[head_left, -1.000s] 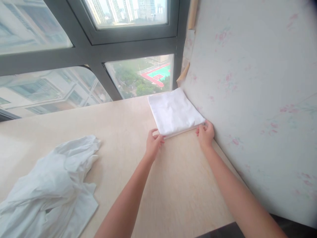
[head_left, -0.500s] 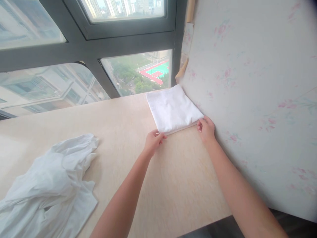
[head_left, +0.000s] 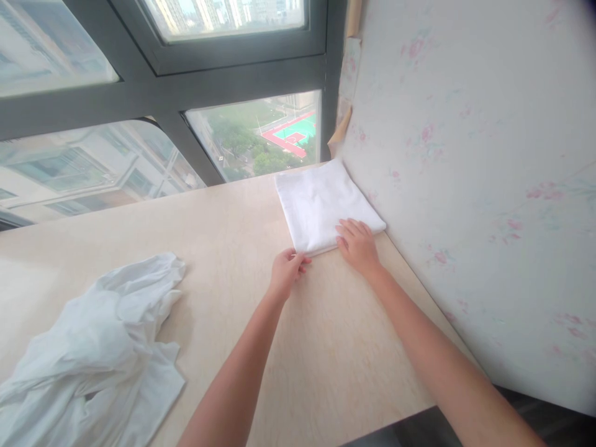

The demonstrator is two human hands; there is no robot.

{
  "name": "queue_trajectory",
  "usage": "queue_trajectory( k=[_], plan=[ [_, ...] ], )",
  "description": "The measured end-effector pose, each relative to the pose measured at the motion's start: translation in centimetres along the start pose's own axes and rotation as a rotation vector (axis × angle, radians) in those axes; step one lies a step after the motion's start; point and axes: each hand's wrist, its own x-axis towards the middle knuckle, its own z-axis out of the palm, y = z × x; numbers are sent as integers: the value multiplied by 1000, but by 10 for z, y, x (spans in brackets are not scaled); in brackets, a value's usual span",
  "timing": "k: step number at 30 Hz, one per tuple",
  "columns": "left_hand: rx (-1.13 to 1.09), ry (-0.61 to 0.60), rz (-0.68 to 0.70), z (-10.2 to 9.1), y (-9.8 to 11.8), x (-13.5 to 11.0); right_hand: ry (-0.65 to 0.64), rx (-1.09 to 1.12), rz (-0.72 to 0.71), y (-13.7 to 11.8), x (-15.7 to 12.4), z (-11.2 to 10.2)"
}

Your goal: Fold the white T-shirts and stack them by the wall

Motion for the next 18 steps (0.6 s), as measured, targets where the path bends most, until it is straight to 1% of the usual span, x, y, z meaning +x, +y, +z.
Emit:
queue_trajectory(
  k=[2,5,7,9,11,13,15,18],
  plan=[
    [20,11,12,0,-3,0,-7,-61,104,7,-5,2],
    [65,49,52,0,-10,-3,42,-138,282,19,-14,1],
    [99,76,87,1,-16,-7,65,-165,352,22,-19,0],
    [132,107,124,0,-22,-12,79,-173,381,22,-22,-1],
    [170,148,155,-1,-27,-18,105,-176,397,21,-24,-2],
    [213,180,182,-4,-31,-27,138,-173,384,19,-28,-3],
    [254,177,212,-9,-36,-42,167,-152,323,18,-35,-5],
    [312,129,265,-21,-49,-77,200,-59,188,11,-53,-11]
  ],
)
